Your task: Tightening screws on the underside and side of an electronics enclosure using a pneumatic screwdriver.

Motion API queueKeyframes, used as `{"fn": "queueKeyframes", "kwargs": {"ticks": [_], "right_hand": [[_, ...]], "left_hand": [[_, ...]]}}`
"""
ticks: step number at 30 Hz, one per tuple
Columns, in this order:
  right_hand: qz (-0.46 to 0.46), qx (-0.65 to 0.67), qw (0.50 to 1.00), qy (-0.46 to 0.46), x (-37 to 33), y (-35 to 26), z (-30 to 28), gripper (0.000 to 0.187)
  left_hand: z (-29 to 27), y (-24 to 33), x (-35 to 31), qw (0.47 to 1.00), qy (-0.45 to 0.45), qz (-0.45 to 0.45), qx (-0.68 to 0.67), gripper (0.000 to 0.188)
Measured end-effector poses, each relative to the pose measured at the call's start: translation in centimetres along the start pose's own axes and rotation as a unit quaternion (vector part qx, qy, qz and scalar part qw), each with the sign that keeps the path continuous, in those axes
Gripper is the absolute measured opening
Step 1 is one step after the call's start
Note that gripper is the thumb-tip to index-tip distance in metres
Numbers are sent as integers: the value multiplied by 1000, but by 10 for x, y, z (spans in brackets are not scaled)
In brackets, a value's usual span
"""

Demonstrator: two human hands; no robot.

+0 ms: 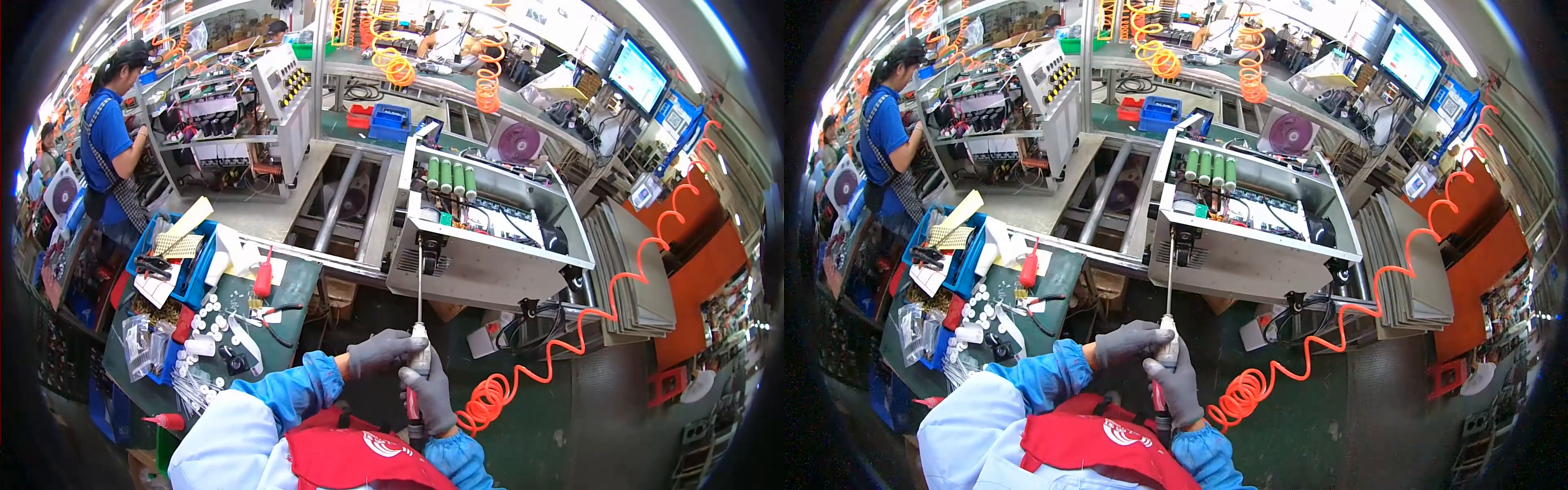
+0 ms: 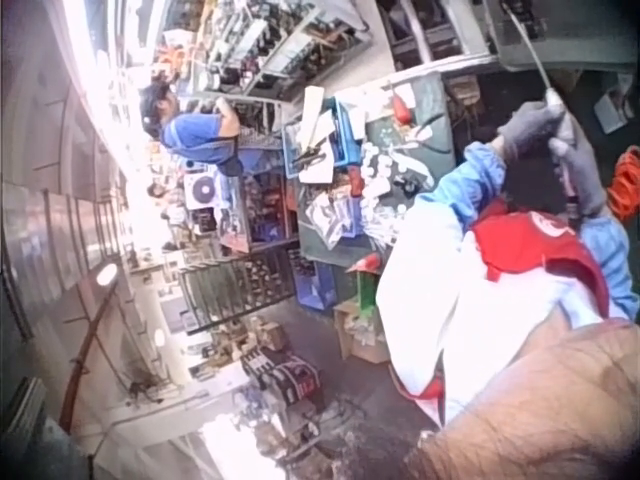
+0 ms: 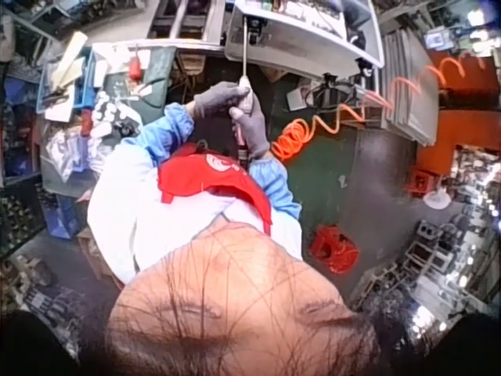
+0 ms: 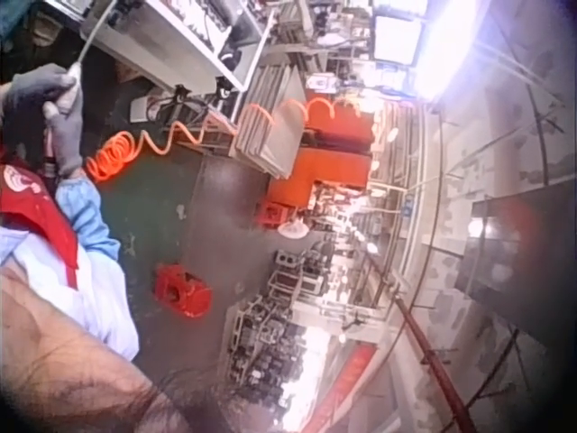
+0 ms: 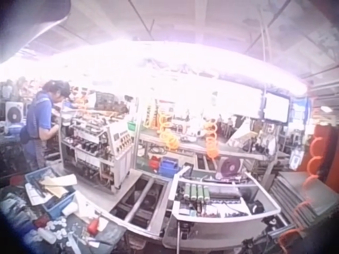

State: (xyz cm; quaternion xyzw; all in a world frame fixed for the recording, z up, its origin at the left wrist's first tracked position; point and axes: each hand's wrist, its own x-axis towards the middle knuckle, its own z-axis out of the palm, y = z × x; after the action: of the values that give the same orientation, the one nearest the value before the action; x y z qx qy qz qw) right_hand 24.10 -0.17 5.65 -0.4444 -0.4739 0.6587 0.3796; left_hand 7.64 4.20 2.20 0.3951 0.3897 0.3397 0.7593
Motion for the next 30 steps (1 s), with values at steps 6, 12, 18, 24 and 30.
{"fn": "queueKeyframes", "kwargs": {"ticks": [6,12,18,24,30], "right_hand": [[40,-17,999,3,4,-9,6,63],[31,-3,999,14,6,-4,12,65],[-3,1,1000,17,5,-13,25,65],[15,-12,999,28,8,-3,30,63],[77,94,993,14,0,-19,35,50]], "left_hand": [[-6,-4,4,999,32,-17,-41,44],[4,14,-7,998,53,12,-11,46],[3,21,-14,995,76,55,29,47],[-4,18,-16,995,91,22,37,46],[2,30,-22,992,96,32,76,47]]}}
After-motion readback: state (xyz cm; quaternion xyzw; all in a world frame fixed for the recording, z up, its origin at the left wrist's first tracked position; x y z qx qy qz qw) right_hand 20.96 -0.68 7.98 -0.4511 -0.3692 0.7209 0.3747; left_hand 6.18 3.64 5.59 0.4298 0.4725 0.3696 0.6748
